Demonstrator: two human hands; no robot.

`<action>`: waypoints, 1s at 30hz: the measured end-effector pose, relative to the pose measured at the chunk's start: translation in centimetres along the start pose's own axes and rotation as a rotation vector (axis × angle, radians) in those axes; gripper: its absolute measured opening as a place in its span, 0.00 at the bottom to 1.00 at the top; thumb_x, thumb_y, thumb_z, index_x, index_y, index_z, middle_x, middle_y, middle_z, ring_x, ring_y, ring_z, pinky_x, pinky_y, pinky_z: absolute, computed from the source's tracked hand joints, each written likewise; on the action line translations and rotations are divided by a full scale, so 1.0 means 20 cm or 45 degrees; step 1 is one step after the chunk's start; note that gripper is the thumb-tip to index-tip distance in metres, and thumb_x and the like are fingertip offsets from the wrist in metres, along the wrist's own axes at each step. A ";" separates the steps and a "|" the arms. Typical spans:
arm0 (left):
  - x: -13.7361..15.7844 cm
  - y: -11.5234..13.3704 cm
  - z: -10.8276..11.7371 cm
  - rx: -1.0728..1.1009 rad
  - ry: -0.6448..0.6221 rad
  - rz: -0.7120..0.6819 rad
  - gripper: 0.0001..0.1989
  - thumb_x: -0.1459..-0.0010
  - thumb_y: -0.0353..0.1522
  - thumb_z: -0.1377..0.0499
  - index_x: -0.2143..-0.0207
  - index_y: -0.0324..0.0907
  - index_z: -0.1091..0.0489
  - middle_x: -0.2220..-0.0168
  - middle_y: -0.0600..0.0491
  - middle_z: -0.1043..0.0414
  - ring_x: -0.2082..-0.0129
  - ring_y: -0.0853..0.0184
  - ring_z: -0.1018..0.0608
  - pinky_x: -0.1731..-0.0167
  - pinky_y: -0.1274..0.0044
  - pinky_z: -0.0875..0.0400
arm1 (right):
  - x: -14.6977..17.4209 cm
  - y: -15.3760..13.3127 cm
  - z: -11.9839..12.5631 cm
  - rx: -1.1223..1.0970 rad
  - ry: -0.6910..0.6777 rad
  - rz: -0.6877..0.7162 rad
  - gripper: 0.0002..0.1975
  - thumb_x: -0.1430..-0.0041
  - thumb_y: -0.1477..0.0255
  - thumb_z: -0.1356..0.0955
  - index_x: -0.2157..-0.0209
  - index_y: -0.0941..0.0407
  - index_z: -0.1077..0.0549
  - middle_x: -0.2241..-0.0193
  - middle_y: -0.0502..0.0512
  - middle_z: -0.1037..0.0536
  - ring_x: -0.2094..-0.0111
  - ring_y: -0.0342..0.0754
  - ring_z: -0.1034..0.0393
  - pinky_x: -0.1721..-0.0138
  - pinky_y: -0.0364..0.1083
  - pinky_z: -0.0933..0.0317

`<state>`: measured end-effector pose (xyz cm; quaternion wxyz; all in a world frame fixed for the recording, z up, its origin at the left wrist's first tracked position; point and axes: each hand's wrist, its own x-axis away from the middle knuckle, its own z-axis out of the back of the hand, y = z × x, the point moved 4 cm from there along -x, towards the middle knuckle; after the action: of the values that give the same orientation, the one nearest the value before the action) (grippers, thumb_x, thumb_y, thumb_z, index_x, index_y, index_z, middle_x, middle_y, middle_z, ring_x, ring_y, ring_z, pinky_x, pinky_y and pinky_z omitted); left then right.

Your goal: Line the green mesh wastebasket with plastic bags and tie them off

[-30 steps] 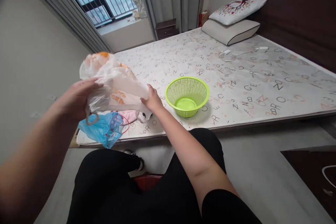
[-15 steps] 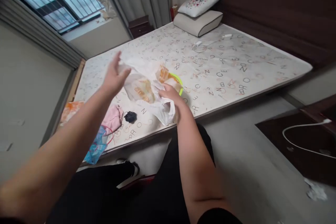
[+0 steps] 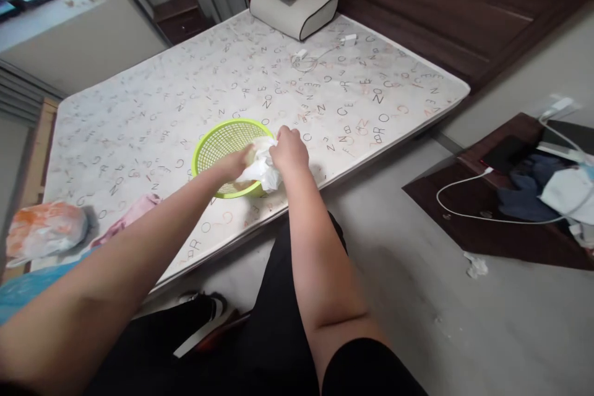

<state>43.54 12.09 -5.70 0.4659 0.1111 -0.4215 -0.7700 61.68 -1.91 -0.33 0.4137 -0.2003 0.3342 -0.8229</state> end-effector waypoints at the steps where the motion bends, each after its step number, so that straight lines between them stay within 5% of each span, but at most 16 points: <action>1: 0.00 0.02 0.08 -0.059 0.135 -0.017 0.30 0.51 0.26 0.29 0.44 0.45 0.24 0.53 0.44 0.20 0.46 0.48 0.22 0.42 0.64 0.33 | 0.00 0.01 0.02 0.042 0.006 0.006 0.16 0.42 0.76 0.31 0.51 0.56 0.28 0.48 0.66 0.28 0.52 0.59 0.28 0.50 0.57 0.34; 5: 0.12 0.08 0.49 -0.256 0.593 -0.028 0.31 0.46 0.27 0.29 0.40 0.43 0.29 0.57 0.51 0.24 0.55 0.61 0.25 0.47 0.72 0.33 | 0.00 0.06 0.06 0.175 -0.208 -0.015 0.26 0.49 0.70 0.22 0.49 0.56 0.29 0.46 0.69 0.28 0.48 0.66 0.29 0.49 0.60 0.35; 9: 0.29 -0.02 0.72 -0.039 0.578 0.380 0.08 0.43 0.30 0.30 0.65 0.38 0.26 0.74 0.57 0.31 0.68 0.68 0.28 0.60 0.78 0.31 | 0.02 0.15 0.08 0.045 -0.471 -0.140 0.25 0.57 0.63 0.18 0.60 0.54 0.28 0.64 0.62 0.22 0.58 0.62 0.25 0.56 0.57 0.33; 14: 0.49 0.01 0.69 1.023 0.514 0.356 0.10 0.35 0.30 0.42 0.71 0.42 0.36 0.73 0.54 0.26 0.68 0.64 0.22 0.59 0.65 0.22 | 0.08 0.21 0.04 -0.339 -0.839 -0.186 0.17 0.60 0.75 0.20 0.69 0.52 0.27 0.80 0.51 0.24 0.76 0.51 0.28 0.73 0.48 0.36; 18: 0.58 0.06 0.67 1.469 0.657 0.296 0.13 0.31 0.32 0.46 0.71 0.42 0.38 0.79 0.58 0.33 0.75 0.69 0.27 0.63 0.72 0.22 | 0.07 0.21 0.01 -0.607 -0.754 -0.273 0.11 0.53 0.78 0.26 0.69 0.53 0.29 0.75 0.54 0.21 0.75 0.50 0.25 0.77 0.44 0.37; 22: 0.61 0.00 0.64 1.447 0.728 0.339 0.05 0.33 0.34 0.40 0.63 0.42 0.28 0.68 0.55 0.23 0.69 0.69 0.21 0.67 0.79 0.24 | 0.03 0.21 0.01 -1.263 -0.488 -0.357 0.11 0.49 0.74 0.30 0.62 0.52 0.32 0.71 0.51 0.23 0.73 0.48 0.25 0.71 0.47 0.29; 24: 0.65 -0.05 0.63 1.338 0.697 0.365 0.04 0.37 0.33 0.36 0.63 0.43 0.29 0.71 0.57 0.26 0.76 0.72 0.25 0.77 0.82 0.29 | 0.00 0.22 0.00 -1.449 -0.426 -0.402 0.10 0.49 0.73 0.32 0.63 0.53 0.33 0.73 0.50 0.25 0.73 0.48 0.27 0.68 0.49 0.28; 27: 0.73 -0.12 0.61 1.098 0.593 0.298 0.11 0.46 0.29 0.30 0.68 0.42 0.31 0.78 0.60 0.34 0.83 0.76 0.34 0.84 0.86 0.41 | -0.02 0.24 -0.02 -1.419 -0.381 -0.449 0.09 0.47 0.65 0.31 0.65 0.53 0.32 0.77 0.50 0.28 0.74 0.49 0.30 0.67 0.49 0.29; 30: 0.80 -0.18 0.57 0.821 0.295 0.321 0.15 0.55 0.23 0.27 0.69 0.41 0.29 0.77 0.58 0.32 0.79 0.72 0.28 0.82 0.86 0.35 | -0.04 0.26 -0.03 -1.322 -0.368 -0.417 0.13 0.45 0.58 0.30 0.66 0.53 0.31 0.81 0.47 0.32 0.76 0.48 0.35 0.70 0.48 0.33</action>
<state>26.20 6.15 2.22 0.5429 0.2858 -0.5976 -0.5161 64.62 -3.29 -4.59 0.1693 -0.5376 0.5996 -0.5681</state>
